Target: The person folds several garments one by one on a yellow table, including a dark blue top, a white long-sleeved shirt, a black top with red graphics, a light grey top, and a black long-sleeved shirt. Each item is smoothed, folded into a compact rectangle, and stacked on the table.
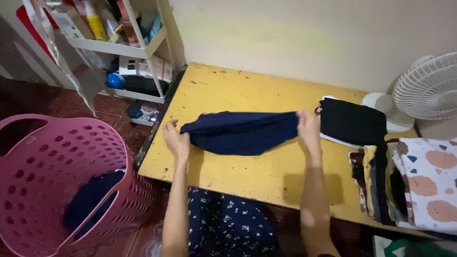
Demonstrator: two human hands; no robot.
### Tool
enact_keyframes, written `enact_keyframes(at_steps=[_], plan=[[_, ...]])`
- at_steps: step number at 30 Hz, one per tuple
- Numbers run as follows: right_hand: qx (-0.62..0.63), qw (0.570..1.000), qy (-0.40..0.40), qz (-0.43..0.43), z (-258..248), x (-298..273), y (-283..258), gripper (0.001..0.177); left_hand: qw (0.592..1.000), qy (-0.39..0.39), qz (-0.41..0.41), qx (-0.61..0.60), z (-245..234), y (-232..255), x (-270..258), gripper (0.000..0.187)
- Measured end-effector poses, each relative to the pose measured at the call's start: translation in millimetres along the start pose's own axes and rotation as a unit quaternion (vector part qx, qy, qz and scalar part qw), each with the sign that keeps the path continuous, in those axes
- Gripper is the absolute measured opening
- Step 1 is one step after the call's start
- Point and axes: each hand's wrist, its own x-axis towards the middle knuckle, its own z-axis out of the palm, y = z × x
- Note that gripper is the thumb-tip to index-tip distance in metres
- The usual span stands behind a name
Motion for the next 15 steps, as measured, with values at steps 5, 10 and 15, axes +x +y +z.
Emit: enact_keyframes(at_steps=[5, 10, 15], plan=[[0.497, 0.855, -0.021, 0.145, -12.9, 3.7, 12.0, 0.024, 0.854, -0.143, -0.404, -0.297, 12.8, -22.7, 7.6, 0.028], [0.241, 0.913, -0.328, 0.039, -37.6, -18.5, -22.1, 0.039, 0.939, -0.126, -0.253, -0.196, 17.1, -33.5, -3.4, 0.033], [-0.007, 0.947, -0.322, -0.007, -66.6, -24.3, -36.5, 0.021, 0.978, -0.202, -0.045, -0.028, -25.0, -11.8, -5.2, 0.042]])
